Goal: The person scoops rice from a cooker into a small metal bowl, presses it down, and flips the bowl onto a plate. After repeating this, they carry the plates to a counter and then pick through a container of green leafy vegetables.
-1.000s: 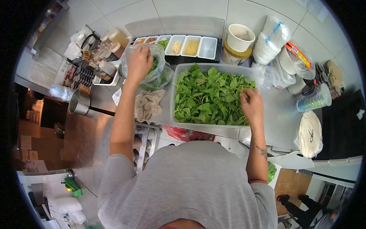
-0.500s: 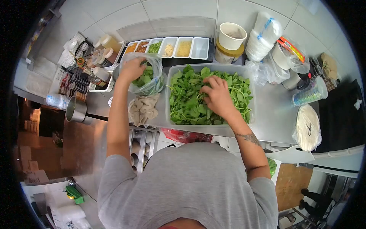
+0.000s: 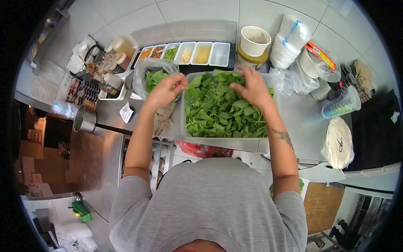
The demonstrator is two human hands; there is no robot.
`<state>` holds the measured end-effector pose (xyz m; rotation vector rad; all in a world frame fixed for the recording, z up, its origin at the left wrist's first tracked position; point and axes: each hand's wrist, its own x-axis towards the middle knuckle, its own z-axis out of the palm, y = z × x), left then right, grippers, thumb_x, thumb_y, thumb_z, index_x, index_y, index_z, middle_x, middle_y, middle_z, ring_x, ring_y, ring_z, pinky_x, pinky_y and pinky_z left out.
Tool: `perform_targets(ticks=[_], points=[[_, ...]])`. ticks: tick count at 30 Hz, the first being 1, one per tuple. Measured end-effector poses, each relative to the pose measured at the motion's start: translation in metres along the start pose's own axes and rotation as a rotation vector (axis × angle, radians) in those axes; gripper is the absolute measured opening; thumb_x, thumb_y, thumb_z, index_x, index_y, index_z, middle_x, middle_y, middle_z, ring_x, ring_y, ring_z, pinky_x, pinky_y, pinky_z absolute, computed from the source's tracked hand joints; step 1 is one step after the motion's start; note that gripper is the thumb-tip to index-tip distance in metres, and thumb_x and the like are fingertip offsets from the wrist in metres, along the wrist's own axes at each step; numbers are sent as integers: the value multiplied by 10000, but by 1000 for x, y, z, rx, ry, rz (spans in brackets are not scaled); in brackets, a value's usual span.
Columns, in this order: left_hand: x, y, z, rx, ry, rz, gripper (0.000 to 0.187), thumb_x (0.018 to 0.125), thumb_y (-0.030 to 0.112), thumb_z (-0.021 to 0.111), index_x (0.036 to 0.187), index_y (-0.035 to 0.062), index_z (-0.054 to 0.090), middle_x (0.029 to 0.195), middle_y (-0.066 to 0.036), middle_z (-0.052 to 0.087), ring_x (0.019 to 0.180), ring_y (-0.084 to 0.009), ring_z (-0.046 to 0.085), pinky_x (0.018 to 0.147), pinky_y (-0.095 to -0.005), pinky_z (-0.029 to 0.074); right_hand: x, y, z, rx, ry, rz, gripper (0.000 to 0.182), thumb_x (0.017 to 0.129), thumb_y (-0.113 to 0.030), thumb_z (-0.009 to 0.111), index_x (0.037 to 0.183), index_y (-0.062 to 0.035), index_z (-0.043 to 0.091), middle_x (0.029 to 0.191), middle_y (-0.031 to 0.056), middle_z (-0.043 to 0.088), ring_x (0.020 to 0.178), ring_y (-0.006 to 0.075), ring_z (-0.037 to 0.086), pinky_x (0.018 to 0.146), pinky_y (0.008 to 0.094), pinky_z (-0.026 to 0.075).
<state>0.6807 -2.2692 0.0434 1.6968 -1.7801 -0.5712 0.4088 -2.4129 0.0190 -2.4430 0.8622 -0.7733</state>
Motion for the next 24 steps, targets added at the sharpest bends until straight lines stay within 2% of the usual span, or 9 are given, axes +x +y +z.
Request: perform_targets(ticks=[1,2,5,8,11,12,15,20,24], points=[[0,8,-6,-97,-1,-36,88,817,49,550,899,17,546,856,-134,578,795,-273,574,695,-360,454,-2,-9,0,-6,69,-59,504,767,-198,699,1215,-74,506,1073,183,577,1045,359,521,916,418,415],[0,10,-8,-97,-5,-33,73,850,36,566,921,22,558,766,-25,569,706,-111,522,659,-274,447,-3,-20,-1,-11,136,-118,529,761,-204,705,1232,-81,498,1089,180,574,1069,357,512,932,420,406],[-1,33,-12,-61,-72,-7,109,841,76,555,934,19,557,787,-120,599,723,-240,569,682,-337,458,-6,-55,-8,79,160,-192,484,794,-162,676,1248,-90,525,1161,131,567,1137,314,495,994,393,369],[5,40,-3,-95,-171,-14,69,862,60,567,917,19,564,780,-17,567,728,-90,514,658,-250,435,-5,-75,-2,313,59,-258,323,832,-132,637,1148,-79,596,1124,108,594,1113,287,512,967,373,381],[10,43,4,-254,-234,-24,59,876,74,567,904,22,569,812,-5,580,733,-85,515,667,-245,435,-2,-74,8,281,-147,-237,247,843,-151,636,1072,-58,623,1020,101,636,1036,281,544,904,373,412],[12,42,7,-332,-206,-36,71,882,84,570,920,25,577,821,0,582,736,-85,519,673,-242,436,-3,-69,16,253,-146,-204,181,858,-153,636,987,-26,642,869,63,648,859,209,575,790,343,444],[12,40,23,-615,-72,-98,110,894,109,582,973,36,604,860,8,589,767,-87,531,692,-239,440,-11,-63,29,644,-166,53,156,881,-150,631,944,-8,648,776,3,610,717,103,513,680,265,429],[-4,52,69,-920,186,-239,187,894,100,594,1058,24,642,963,-21,595,895,-105,534,732,-256,445,-31,-63,49,929,37,253,158,894,-149,619,927,2,652,716,-23,579,661,53,476,595,229,398],[-19,47,112,-503,381,25,161,897,80,576,1017,-9,635,1008,-69,605,896,-182,558,769,-294,444,-59,-55,71,792,-43,432,177,907,-164,610,971,-4,650,713,4,575,653,77,482,592,224,398]])
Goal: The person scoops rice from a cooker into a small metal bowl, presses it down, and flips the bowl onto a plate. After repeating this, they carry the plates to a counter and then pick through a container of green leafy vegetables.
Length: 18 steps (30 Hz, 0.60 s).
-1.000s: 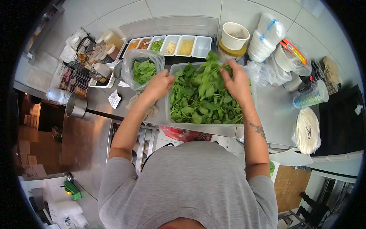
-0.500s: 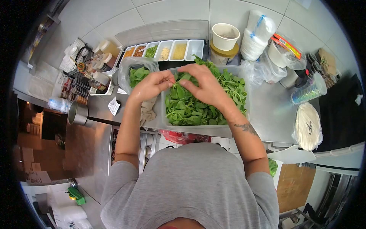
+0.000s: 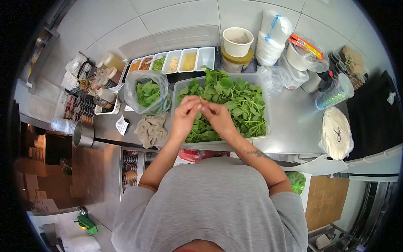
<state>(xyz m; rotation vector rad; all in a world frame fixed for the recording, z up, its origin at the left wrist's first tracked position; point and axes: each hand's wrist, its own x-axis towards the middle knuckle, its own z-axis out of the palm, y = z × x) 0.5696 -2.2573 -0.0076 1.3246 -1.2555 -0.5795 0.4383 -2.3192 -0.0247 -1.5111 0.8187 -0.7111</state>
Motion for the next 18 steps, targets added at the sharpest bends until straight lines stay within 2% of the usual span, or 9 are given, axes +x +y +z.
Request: perform_targets(ticks=[1,3,4,5,7,9,12,16,18], points=[[-2,-1,-2,145,-46,94,143,893,74,573,993,-8,633,1016,-83,606,884,-208,566,765,-308,445,-6,1,0,-86,-2,61,183,910,-166,606,986,-5,646,721,16,581,652,84,488,595,225,405],[-6,0,-11,437,-136,275,109,884,60,566,946,-5,627,1033,-111,606,861,-261,581,756,-337,447,-18,-6,-4,-20,71,-138,189,900,-131,606,1046,-12,621,782,56,606,659,127,525,632,260,450],[-11,5,-11,468,-196,223,77,870,43,555,915,-6,595,982,-154,588,825,-346,563,737,-383,445,-21,-10,-10,-33,89,-202,193,895,-117,607,1057,-13,615,800,61,615,669,135,538,643,269,459],[-13,7,-11,465,-247,203,79,869,41,552,925,-4,586,956,-157,577,820,-354,557,727,-393,444,-24,-13,-15,-46,107,-266,199,890,-102,608,1068,-14,609,819,67,624,679,142,551,654,279,468],[-16,8,-9,458,-351,169,90,867,37,547,946,-1,567,905,-162,554,812,-370,545,706,-413,443,-25,-19,-23,-131,-1,-243,156,873,-60,611,1018,-2,608,782,82,636,657,152,561,633,282,467],[-18,10,-5,470,-339,217,95,866,29,539,955,-3,548,868,-170,522,800,-384,530,690,-432,436,-26,-24,-26,-241,-65,-229,127,872,-54,610,985,5,602,760,94,637,639,159,564,612,279,465],[-18,12,-2,512,-329,259,102,858,18,533,957,-6,534,858,-181,496,804,-391,522,676,-452,427,-27,-27,-29,-353,-18,-220,84,874,-53,608,924,11,586,723,109,621,611,186,564,585,289,463],[-11,19,13,470,-228,286,94,850,17,520,938,-6,542,838,-190,517,774,-393,529,663,-449,431,-30,-24,-20,-306,175,-359,60,884,-43,589,887,10,563,737,123,613,595,218,553,561,308,451],[-2,17,27,286,-137,248,74,868,38,502,900,-5,553,773,-162,535,687,-333,535,626,-415,434,-30,-25,-17,-230,322,-454,55,890,-40,577,882,8,551,741,123,600,591,225,539,562,312,443]])
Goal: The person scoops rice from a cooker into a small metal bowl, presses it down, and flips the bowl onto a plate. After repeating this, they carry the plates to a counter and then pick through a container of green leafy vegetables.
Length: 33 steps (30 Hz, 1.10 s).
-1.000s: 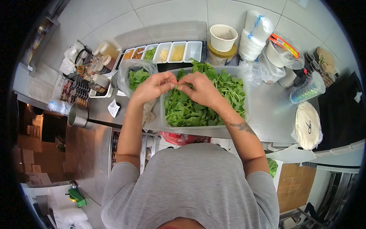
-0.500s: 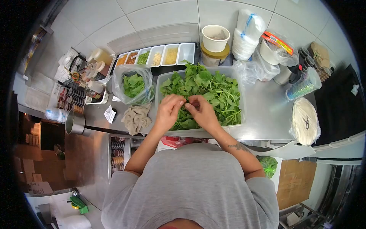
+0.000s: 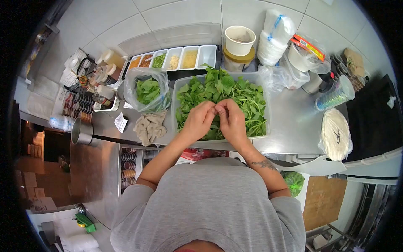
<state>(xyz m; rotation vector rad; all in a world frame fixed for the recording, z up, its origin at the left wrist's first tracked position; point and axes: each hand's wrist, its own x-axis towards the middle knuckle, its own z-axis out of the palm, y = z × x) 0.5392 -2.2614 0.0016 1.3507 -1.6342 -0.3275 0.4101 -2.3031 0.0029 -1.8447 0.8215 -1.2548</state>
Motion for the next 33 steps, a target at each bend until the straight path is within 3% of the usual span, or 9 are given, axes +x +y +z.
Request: perform_targets(ticks=[4,5,6,9,12,17,21,27,33], points=[[41,-21,-4,-55,301,-243,203,935,131,465,838,1,587,632,-64,532,560,-114,460,544,-303,409,-1,-9,-14,-66,46,-10,47,884,-19,571,894,-2,528,783,93,564,659,205,534,617,305,442],[54,-33,-11,15,260,-264,193,931,136,480,874,-2,603,704,-95,589,617,-156,537,605,-304,446,1,-10,-17,-51,9,13,44,879,-10,569,898,-5,529,790,85,563,662,198,528,621,296,441],[69,-54,-10,46,292,-82,219,916,190,517,903,-5,615,802,-139,641,729,-251,618,699,-354,480,4,-11,-19,-37,-27,39,47,874,0,567,901,-9,530,798,78,561,665,191,522,624,288,439],[103,-67,-1,272,254,80,206,868,189,557,885,-13,592,888,-204,621,849,-359,608,758,-457,476,5,-7,-25,-45,-54,40,73,856,26,562,915,-14,545,810,58,553,673,163,505,634,258,429],[111,-77,-2,486,-289,-160,257,838,232,590,953,4,612,944,-206,623,892,-360,603,800,-467,473,12,11,-33,16,-31,86,84,852,37,552,919,-11,569,808,49,549,680,136,498,641,236,421],[76,-49,-34,203,-134,-184,247,827,190,623,1000,14,633,963,-163,651,895,-276,626,797,-359,472,26,44,-60,-43,73,144,106,886,-1,526,946,3,613,855,60,598,713,145,544,680,245,439],[44,-36,-53,43,55,-123,181,826,105,622,972,-1,630,896,-111,645,824,-195,600,764,-292,454,38,19,-52,-75,-87,56,151,864,-54,585,1008,-19,610,939,83,598,838,183,552,759,292,451],[13,-27,-50,-65,274,-159,146,826,54,613,951,-18,630,880,-125,631,770,-215,595,718,-299,458,40,17,-20,-146,-198,-72,244,831,-89,635,1071,-72,593,926,90,554,866,246,525,794,339,436],[-12,-19,-53,-104,282,-118,176,858,55,594,1026,10,627,912,-74,630,812,-163,576,742,-273,447,39,13,-12,-166,-211,-59,165,816,-80,661,980,-74,643,816,93,573,774,253,536,719,347,438]])
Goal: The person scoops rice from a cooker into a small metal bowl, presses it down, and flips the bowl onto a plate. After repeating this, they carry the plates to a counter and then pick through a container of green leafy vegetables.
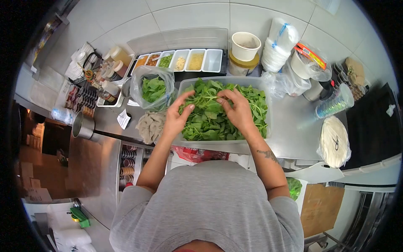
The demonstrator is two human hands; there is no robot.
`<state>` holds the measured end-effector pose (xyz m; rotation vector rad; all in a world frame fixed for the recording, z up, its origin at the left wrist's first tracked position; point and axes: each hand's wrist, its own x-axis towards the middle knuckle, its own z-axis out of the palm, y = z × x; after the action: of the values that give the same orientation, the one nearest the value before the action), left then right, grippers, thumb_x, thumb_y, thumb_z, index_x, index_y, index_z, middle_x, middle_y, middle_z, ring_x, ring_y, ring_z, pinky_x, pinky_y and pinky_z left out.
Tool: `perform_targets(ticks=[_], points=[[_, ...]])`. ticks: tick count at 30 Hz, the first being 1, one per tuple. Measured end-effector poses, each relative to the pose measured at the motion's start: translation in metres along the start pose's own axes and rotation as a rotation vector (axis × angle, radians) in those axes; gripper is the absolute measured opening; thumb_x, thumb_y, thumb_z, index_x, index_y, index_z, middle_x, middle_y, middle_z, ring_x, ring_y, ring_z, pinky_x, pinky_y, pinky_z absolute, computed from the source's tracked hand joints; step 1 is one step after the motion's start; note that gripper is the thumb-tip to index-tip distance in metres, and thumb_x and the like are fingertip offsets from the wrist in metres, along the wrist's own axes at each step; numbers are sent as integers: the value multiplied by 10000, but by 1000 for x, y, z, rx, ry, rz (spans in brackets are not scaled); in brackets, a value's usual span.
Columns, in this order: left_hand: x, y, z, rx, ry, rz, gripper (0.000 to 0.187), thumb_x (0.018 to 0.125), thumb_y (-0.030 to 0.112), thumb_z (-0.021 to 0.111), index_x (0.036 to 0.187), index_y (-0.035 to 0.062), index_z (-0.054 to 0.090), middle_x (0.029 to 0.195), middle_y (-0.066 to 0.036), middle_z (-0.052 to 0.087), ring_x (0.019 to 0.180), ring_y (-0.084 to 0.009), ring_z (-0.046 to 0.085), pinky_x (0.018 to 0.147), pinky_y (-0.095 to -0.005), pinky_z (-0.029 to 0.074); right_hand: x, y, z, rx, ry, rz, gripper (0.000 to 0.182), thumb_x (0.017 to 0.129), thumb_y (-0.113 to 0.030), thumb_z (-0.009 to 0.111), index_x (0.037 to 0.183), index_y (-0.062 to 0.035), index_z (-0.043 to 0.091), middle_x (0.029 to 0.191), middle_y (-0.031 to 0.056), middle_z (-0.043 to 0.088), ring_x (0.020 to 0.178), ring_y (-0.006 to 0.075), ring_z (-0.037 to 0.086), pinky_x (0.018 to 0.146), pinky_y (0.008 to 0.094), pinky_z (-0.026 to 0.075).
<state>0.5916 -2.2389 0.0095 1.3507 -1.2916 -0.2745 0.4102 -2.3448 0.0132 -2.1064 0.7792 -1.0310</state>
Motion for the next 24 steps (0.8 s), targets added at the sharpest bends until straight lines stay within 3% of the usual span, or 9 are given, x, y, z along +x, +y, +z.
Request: perform_targets(ticks=[3,7,11,14,20,24], points=[[-1,6,-28,7,6,-190,174,864,75,593,1027,26,630,951,-53,620,845,-135,539,836,-256,409,2,-7,-8,-29,10,-89,148,807,-61,670,954,-68,660,798,89,608,746,249,552,699,339,448],[11,20,-41,-4,-144,25,98,845,56,611,937,23,618,855,-36,577,790,-131,529,726,-257,425,5,-15,-10,-2,-21,-208,146,799,-36,673,943,-63,675,872,89,666,760,249,571,710,330,467],[8,31,-10,47,-267,85,151,800,37,660,943,24,612,812,-61,536,724,-160,521,674,-271,425,6,-25,-7,38,4,-170,142,794,-29,677,933,-53,683,900,72,685,781,236,578,740,323,474],[7,24,-1,134,-269,68,170,782,37,668,942,27,612,821,-71,532,747,-180,533,679,-278,434,5,-25,-10,74,26,-170,137,794,-32,679,931,-45,683,896,65,684,791,231,581,739,326,471],[10,19,-8,250,-263,301,210,732,-4,629,929,23,563,850,-119,535,844,-311,560,744,-360,453,0,-16,-19,6,-16,-168,108,808,-35,666,916,-27,665,909,72,676,767,235,559,737,326,460],[8,15,-10,321,-300,290,205,730,-20,588,927,10,539,894,-137,541,874,-349,544,749,-406,446,-4,-17,-21,8,-51,-147,106,826,-67,654,925,-31,651,887,82,655,749,238,540,721,327,457]])
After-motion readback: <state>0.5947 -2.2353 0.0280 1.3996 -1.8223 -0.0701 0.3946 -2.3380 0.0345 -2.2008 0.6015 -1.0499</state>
